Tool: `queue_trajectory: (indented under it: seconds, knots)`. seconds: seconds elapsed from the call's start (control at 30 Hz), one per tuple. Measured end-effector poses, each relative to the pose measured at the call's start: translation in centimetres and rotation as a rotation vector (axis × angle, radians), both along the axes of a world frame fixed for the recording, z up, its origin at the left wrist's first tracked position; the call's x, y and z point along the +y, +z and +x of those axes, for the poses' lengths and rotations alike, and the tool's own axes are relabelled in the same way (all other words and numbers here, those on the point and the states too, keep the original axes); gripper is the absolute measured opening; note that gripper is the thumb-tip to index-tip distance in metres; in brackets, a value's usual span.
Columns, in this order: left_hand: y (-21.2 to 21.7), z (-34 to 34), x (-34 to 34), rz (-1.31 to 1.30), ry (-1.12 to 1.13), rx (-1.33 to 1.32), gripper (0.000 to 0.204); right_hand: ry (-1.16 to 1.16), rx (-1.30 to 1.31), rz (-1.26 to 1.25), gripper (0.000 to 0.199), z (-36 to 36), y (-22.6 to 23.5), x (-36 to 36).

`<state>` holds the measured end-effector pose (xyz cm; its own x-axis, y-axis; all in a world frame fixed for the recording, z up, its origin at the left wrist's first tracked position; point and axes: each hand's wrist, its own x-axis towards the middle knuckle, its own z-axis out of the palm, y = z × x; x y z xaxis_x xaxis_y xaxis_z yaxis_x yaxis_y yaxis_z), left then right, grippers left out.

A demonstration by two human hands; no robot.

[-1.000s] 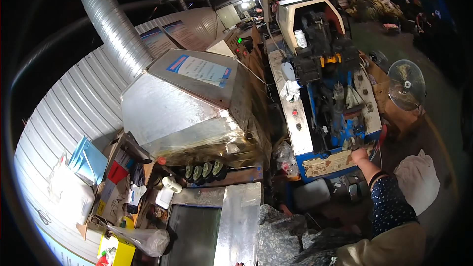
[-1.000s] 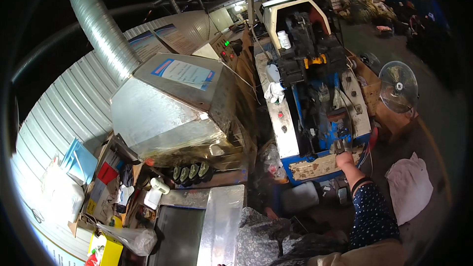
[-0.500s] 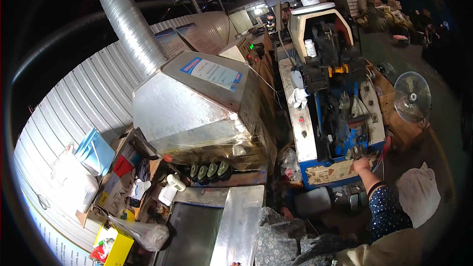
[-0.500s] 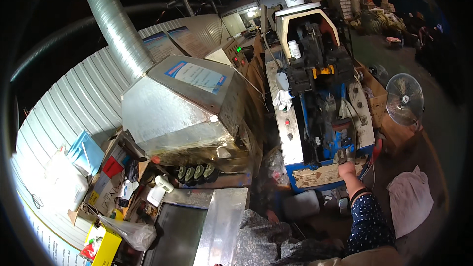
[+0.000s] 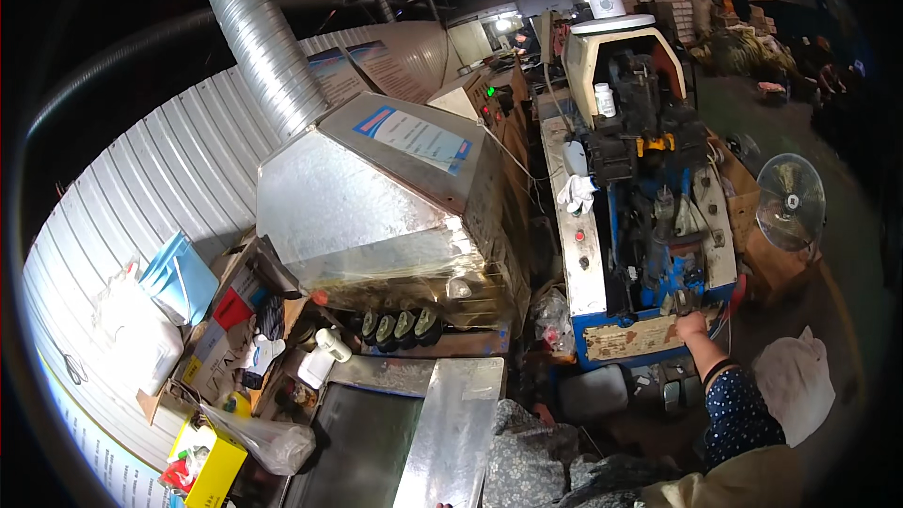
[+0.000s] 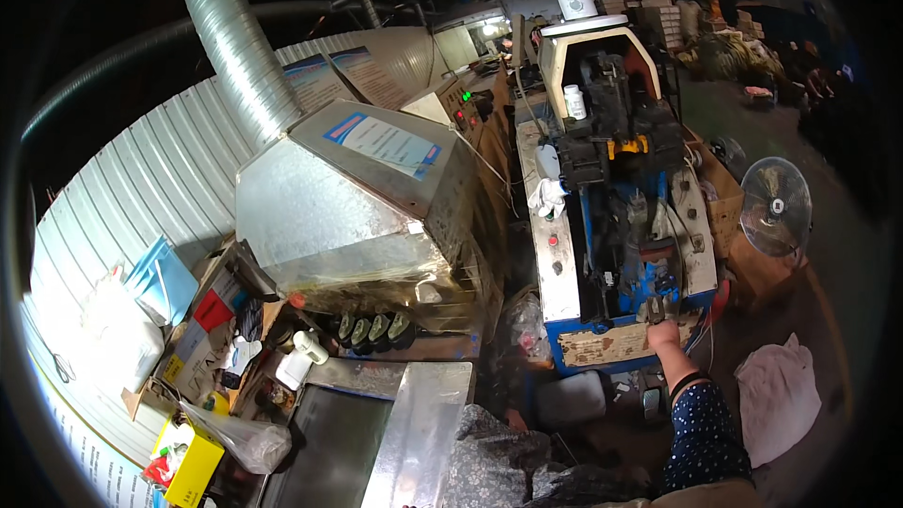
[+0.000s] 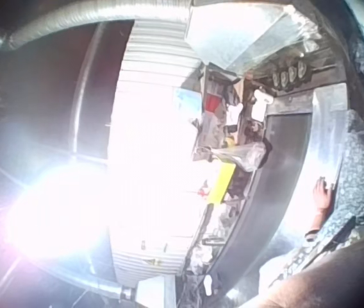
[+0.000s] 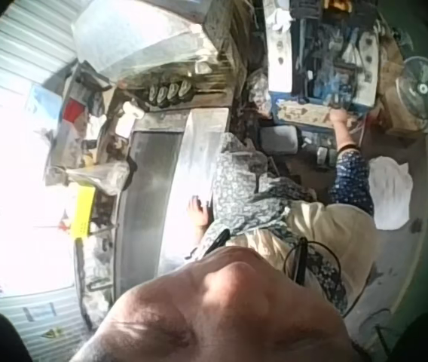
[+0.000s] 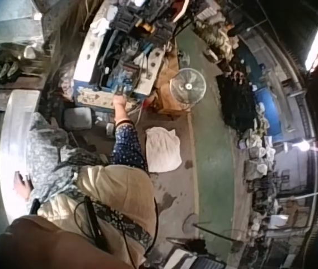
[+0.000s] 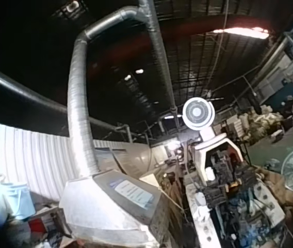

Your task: Assembling shoe soles and uppers on a conveyor belt in a factory setting.

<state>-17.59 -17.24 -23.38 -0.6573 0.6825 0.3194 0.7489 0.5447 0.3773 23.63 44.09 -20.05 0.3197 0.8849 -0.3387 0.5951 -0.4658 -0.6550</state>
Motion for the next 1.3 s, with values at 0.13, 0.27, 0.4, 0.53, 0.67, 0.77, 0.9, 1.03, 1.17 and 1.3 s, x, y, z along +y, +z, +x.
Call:
queue_trajectory:
  seconds: [0.13, 0.27, 0.4, 0.53, 0.67, 0.77, 0.9, 1.03, 1.17, 1.3]
  knots:
    - [0.4, 0.0, 0.1, -0.011, -0.007, 0.001, 0.059, -0.044, -0.016, -0.008, 0.038, 0.4, -1.9, 1.3]
    - [0.3, 0.0, 0.2, -0.008, -0.020, -0.010, 0.060, -0.060, 0.041, 0.013, 0.038, 1.5, -3.4, 1.9]
    - [0.6, 0.2, -0.1, -0.012, 0.000, 0.003, 0.059, -0.042, 0.011, -0.014, 0.036, 0.0, -1.3, 0.7]
    - [1.2, 0.3, 0.4, -0.024, -0.010, -0.010, 0.059, -0.026, -0.064, 0.071, 0.035, 0.3, -0.6, 0.0]
    - [1.0, 0.3, 0.1, -0.029, -0.005, 0.011, 0.058, -0.023, -0.090, 0.084, 0.034, -0.5, 1.9, -1.4]
    - [0.9, 0.2, 0.2, -0.023, -0.013, 0.006, 0.059, -0.018, -0.089, 0.049, 0.034, -0.2, 1.5, -0.9]
    - [0.6, -0.1, 0.0, -0.033, -0.030, 0.029, 0.059, -0.021, -0.076, 0.048, 0.033, 0.3, 0.6, -0.6]
    - [1.4, 0.4, -0.1, -0.065, -0.017, 0.017, 0.059, -0.004, -0.084, 0.070, 0.031, 0.0, 1.2, -1.1]
    - [0.9, 0.3, -0.3, -0.052, -0.008, 0.001, 0.058, -0.072, -0.067, 0.058, 0.031, -0.3, 1.3, -1.3]
    - [0.3, 0.0, 0.5, -0.027, -0.017, 0.027, 0.058, -0.055, -0.065, 0.097, 0.033, 0.8, 0.2, -0.7]
